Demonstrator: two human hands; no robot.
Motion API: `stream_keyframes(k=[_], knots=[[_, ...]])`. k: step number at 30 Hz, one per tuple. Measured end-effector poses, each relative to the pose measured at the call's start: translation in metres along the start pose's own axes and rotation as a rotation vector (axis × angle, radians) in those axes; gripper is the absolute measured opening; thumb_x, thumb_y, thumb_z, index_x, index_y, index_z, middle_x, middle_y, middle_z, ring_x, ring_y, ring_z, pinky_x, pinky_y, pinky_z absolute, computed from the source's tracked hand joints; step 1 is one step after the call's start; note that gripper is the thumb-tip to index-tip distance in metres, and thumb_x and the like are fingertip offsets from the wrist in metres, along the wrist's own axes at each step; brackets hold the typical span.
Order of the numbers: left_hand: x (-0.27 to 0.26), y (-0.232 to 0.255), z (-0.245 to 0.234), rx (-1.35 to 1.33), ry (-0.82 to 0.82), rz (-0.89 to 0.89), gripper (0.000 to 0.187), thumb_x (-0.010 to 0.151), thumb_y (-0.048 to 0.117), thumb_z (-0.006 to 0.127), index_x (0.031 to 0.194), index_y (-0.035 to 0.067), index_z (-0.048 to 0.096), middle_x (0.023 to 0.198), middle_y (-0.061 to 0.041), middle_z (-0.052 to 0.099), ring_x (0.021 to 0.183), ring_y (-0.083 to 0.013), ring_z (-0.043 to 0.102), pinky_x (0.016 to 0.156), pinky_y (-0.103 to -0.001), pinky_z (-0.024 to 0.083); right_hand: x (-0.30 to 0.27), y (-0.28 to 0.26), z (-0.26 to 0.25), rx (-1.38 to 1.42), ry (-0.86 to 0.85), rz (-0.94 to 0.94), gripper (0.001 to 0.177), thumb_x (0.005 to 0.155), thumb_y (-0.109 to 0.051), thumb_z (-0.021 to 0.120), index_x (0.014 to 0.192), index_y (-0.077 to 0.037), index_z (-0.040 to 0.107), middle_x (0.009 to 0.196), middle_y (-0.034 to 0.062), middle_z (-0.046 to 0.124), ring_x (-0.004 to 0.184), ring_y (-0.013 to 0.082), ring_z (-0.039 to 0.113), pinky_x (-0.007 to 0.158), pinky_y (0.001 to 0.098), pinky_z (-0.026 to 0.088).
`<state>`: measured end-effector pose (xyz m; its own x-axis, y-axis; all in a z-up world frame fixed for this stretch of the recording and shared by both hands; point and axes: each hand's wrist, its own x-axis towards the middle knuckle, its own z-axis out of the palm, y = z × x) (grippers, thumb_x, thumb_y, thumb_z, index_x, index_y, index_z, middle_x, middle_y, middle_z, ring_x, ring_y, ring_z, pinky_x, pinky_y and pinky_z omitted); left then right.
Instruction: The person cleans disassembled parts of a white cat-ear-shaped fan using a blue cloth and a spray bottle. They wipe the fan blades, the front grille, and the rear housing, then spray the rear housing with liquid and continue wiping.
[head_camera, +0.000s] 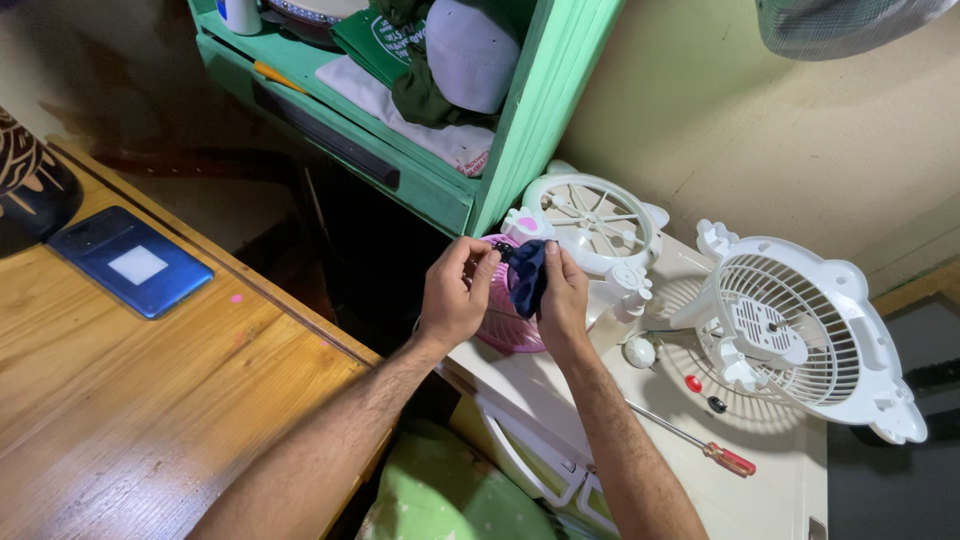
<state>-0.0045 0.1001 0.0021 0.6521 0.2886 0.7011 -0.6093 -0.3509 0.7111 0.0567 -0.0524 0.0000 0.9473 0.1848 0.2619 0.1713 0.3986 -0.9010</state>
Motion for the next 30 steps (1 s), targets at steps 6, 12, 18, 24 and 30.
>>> stream_keyframes(k=[6,12,18,24,30], knots=[[0.001,0.004,-0.001,-0.023,-0.018,0.012,0.02,0.102,0.022,0.068,0.096,0.003,0.063,0.08,-0.003,0.069,0.07,-0.0096,0.068,0.062,-0.024,0.054,-0.01,0.002,0.009,-0.24,-0.18,-0.107,0.026,0.105,-0.021,0.063,0.115,0.002,0.069,0.097,-0.0002,0.069,0.084,0.0027,0.062,0.074,0.0219,0.053],[0.0,0.009,0.0,-0.141,-0.057,-0.104,0.021,0.098,0.023,0.07,0.104,0.004,0.066,0.079,-0.002,0.067,0.065,-0.0076,0.064,0.055,-0.023,0.052,-0.012,-0.003,0.004,-0.59,-0.127,-0.278,0.027,0.109,-0.023,0.058,0.106,0.002,0.068,0.085,-0.0012,0.064,0.078,0.0052,0.053,0.069,0.0248,0.049],[-0.001,0.007,0.0,-0.14,-0.16,-0.074,0.019,0.096,0.023,0.069,0.093,0.005,0.065,0.085,-0.001,0.07,0.063,-0.0067,0.07,0.053,-0.024,0.056,-0.011,0.008,0.004,-0.714,-0.033,-0.251,0.034,0.11,-0.027,0.053,0.1,0.002,0.066,0.072,0.0013,0.055,0.069,0.0081,0.046,0.06,0.0283,0.043],[-0.001,0.005,0.002,0.039,-0.083,0.102,0.019,0.102,0.021,0.068,0.094,0.004,0.065,0.084,-0.003,0.069,0.071,-0.0134,0.069,0.062,-0.028,0.056,-0.009,0.012,0.004,-0.447,-0.118,-0.223,0.03,0.112,-0.026,0.055,0.106,0.001,0.066,0.086,-0.0041,0.061,0.077,0.0038,0.05,0.067,0.0236,0.047],[0.001,0.019,-0.005,0.132,-0.012,0.122,0.018,0.1,0.019,0.066,0.108,0.003,0.067,0.097,-0.007,0.066,0.075,-0.0163,0.068,0.062,-0.029,0.057,-0.006,-0.004,0.004,-0.183,-0.165,0.034,0.016,0.1,-0.014,0.065,0.107,0.0,0.067,0.089,-0.0008,0.069,0.073,0.005,0.061,0.065,0.0238,0.054]])
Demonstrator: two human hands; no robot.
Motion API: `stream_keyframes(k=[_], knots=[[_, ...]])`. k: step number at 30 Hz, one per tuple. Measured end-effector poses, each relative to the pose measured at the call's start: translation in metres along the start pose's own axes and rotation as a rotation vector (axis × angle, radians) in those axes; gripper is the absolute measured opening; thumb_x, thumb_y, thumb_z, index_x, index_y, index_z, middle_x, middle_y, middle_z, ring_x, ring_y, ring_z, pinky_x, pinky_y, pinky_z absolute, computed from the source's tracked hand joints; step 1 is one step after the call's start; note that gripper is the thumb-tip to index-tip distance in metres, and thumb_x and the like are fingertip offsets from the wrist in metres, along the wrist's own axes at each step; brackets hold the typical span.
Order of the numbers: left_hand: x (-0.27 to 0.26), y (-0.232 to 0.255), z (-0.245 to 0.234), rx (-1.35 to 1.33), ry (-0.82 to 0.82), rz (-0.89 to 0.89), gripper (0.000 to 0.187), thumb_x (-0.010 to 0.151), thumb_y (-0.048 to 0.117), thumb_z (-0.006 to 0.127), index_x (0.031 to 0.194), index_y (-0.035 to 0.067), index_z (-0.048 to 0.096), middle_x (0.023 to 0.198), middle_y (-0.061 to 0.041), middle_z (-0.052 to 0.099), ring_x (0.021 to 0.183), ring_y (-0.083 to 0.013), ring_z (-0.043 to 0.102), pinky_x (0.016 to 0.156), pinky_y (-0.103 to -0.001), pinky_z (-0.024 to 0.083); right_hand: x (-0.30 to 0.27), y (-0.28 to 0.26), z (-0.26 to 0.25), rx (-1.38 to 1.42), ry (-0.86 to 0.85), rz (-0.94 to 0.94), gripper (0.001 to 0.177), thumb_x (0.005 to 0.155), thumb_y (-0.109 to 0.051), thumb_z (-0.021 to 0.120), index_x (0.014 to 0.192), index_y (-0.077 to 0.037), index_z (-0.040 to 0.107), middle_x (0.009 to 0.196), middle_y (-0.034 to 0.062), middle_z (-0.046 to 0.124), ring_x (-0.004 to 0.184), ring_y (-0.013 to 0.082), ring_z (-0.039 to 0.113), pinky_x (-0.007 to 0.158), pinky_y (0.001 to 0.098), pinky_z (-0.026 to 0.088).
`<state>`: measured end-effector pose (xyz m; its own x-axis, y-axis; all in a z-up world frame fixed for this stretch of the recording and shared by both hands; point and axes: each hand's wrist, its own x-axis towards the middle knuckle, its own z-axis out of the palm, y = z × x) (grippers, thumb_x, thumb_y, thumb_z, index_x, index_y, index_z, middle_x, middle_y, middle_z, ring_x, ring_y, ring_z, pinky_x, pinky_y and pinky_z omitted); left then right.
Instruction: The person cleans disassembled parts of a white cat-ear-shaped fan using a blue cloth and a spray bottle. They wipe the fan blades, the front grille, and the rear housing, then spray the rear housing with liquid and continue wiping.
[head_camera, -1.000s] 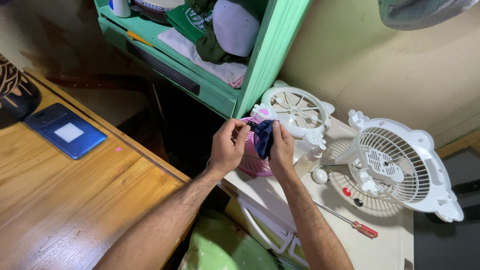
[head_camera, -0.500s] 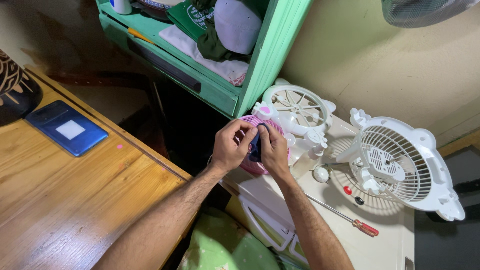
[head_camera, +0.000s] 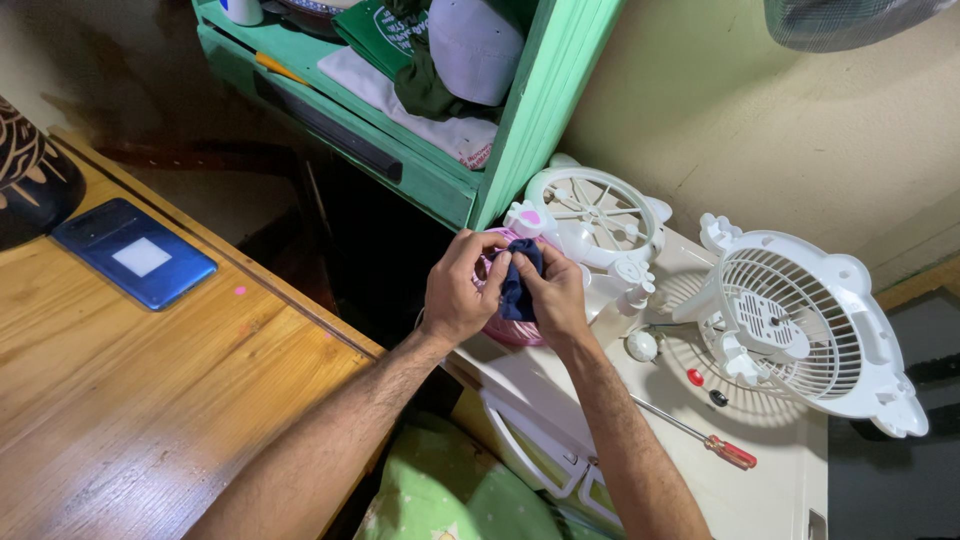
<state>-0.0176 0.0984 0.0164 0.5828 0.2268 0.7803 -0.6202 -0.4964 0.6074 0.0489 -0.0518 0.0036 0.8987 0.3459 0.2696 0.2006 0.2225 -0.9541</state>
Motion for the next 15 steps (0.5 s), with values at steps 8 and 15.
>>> stream_keyframes(k=[8,15], knots=[[0.001,0.006,-0.003,0.001,-0.027,0.091,0.015,0.096,0.019,0.071,0.101,0.005,0.069,0.096,-0.006,0.067,0.083,-0.02,0.07,0.07,-0.032,0.058,0.002,-0.001,-0.008,-0.43,0.021,-0.221,0.023,0.108,-0.02,0.06,0.1,0.001,0.067,0.081,-0.0043,0.06,0.074,0.0034,0.05,0.064,0.0236,0.046],[0.0,-0.01,0.003,-0.06,-0.024,-0.052,0.011,0.092,0.014,0.076,0.093,0.006,0.07,0.086,-0.005,0.07,0.076,-0.0149,0.068,0.064,-0.027,0.056,0.001,0.004,-0.005,-0.409,0.045,-0.187,0.029,0.108,-0.025,0.057,0.097,0.0,0.067,0.08,-0.0046,0.059,0.072,0.0034,0.049,0.063,0.0235,0.045]])
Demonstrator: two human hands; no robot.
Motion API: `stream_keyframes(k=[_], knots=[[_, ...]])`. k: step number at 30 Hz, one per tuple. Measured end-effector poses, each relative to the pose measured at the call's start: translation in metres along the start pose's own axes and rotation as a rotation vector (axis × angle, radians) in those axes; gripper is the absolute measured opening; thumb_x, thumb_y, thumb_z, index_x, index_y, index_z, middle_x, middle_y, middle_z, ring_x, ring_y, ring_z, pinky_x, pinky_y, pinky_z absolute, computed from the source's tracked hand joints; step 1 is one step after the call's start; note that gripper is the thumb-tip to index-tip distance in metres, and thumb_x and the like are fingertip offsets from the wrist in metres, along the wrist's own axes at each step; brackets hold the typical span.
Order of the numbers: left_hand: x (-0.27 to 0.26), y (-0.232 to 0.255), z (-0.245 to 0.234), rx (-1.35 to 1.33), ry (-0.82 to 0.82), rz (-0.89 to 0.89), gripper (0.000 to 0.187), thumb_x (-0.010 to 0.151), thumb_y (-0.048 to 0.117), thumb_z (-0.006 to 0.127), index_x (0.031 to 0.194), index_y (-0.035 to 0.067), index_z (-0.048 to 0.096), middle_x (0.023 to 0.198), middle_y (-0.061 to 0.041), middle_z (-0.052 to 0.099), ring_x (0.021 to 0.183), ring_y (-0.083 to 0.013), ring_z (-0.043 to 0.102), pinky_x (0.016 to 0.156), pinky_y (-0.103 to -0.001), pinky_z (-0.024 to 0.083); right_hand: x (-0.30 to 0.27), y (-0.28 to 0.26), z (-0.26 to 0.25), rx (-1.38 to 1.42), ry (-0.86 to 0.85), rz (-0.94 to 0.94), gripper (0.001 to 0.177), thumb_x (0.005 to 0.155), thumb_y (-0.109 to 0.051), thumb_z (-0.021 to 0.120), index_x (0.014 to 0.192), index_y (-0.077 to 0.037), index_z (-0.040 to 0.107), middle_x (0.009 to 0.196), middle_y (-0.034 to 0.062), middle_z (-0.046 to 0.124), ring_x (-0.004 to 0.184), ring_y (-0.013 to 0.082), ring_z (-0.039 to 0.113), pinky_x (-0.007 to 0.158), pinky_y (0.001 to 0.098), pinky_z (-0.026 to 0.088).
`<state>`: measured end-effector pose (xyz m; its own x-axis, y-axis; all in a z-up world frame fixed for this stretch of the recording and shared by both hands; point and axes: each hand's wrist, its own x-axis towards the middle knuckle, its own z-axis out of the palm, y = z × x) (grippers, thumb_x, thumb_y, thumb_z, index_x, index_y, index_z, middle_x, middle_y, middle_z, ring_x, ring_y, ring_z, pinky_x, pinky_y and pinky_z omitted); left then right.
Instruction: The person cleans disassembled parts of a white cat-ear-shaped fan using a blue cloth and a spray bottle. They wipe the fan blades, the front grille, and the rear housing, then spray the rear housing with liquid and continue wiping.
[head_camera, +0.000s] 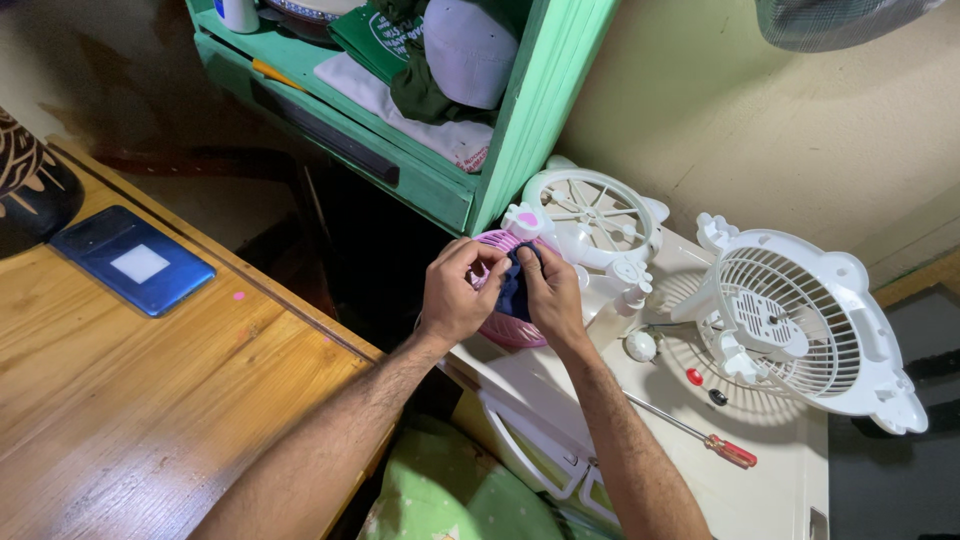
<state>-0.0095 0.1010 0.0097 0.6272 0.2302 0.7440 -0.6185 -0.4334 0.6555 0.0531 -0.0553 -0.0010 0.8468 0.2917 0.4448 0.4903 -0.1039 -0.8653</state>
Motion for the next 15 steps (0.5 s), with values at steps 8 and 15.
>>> stream_keyframes(k=[8,15], knots=[[0.002,-0.021,0.005,-0.521,0.132,-0.441,0.015,0.097,0.016,0.072,0.102,0.002,0.071,0.088,-0.001,0.075,0.074,-0.0033,0.061,0.065,-0.021,0.049,0.005,-0.013,-0.006,0.451,0.045,0.192,0.035,0.108,-0.031,0.05,0.108,-0.001,0.067,0.082,-0.0025,0.068,0.069,0.0052,0.058,0.061,0.023,0.048],[-0.003,-0.02,0.008,-0.433,-0.061,-0.45,0.016,0.095,0.018,0.073,0.098,0.003,0.073,0.084,-0.001,0.073,0.075,-0.0032,0.066,0.07,-0.021,0.055,-0.006,-0.017,0.009,0.201,0.064,0.065,0.019,0.102,-0.014,0.069,0.109,0.003,0.074,0.088,-0.0016,0.069,0.078,0.005,0.059,0.069,0.0235,0.049]])
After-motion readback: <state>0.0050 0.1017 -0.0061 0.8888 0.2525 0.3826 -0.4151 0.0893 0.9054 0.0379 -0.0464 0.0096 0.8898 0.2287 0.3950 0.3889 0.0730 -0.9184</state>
